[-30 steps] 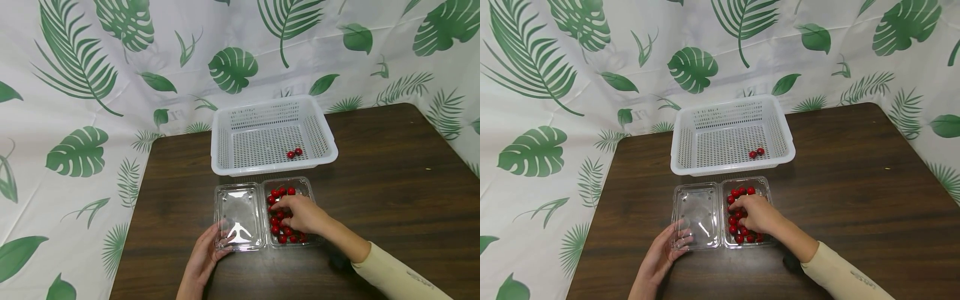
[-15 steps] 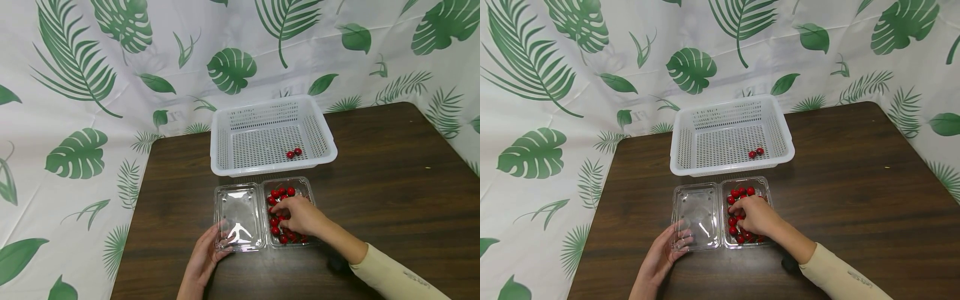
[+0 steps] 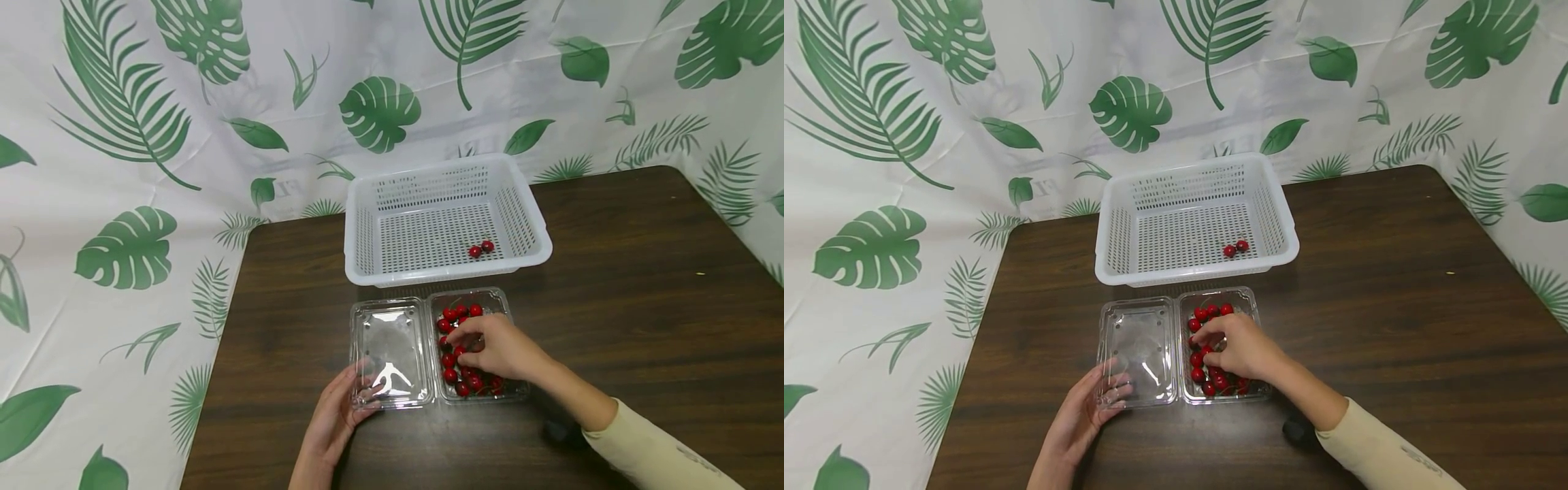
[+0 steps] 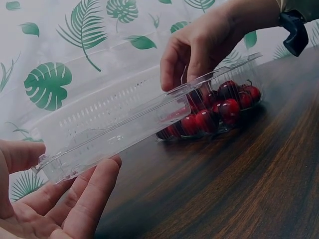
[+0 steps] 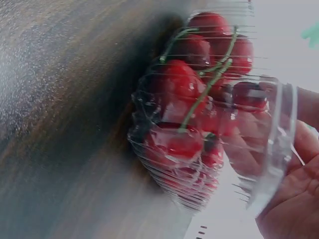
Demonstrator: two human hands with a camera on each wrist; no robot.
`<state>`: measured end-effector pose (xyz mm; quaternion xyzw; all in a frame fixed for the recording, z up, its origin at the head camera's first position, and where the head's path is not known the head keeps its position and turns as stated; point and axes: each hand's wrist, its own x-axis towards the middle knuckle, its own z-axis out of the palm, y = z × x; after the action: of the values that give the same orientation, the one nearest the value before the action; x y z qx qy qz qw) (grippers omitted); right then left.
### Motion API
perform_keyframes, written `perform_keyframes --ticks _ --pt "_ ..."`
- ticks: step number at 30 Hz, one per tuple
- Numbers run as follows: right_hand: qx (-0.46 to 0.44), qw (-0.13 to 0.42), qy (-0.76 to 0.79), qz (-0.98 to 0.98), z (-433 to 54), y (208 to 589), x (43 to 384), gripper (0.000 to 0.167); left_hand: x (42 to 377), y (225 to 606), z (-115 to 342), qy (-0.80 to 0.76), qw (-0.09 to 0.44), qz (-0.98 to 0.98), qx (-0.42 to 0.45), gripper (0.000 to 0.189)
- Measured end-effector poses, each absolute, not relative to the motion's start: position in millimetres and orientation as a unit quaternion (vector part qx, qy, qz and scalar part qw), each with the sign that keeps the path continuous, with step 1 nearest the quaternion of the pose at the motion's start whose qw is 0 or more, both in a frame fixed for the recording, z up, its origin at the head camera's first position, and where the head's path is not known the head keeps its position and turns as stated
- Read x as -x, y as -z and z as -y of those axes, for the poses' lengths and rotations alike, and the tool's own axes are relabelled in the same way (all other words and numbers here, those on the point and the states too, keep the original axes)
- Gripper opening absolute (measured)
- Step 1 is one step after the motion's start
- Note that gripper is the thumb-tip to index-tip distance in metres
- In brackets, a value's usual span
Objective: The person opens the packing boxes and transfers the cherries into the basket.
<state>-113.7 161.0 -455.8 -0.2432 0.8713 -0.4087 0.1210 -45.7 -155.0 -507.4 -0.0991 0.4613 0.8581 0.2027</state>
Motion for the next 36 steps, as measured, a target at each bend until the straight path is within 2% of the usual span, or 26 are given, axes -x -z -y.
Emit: perform_keyframes --ticks 6,13,23,36 --pt "0.236 0.122 0.438 -0.859 -166.2 446.6 114.3 0.025 46.3 508.2 155.5 -0.859 0.206 -0.459 0.091 0.046" --pt "0.243 0.088 0.451 -0.854 -172.8 425.7 118.9 0.024 47.6 506.8 155.0 -0.859 0.206 -0.457 0.104 0.049" --pt "0.202 0.061 0.484 -0.849 -189.0 395.1 134.3 0.026 47.6 508.2 154.9 -0.858 0.204 -0.458 0.11 0.051" --pt "0.161 -0.066 0.474 -0.863 -202.6 387.5 170.9 0.026 45.8 508.8 155.6 -0.861 0.205 -0.455 0.1 0.05"
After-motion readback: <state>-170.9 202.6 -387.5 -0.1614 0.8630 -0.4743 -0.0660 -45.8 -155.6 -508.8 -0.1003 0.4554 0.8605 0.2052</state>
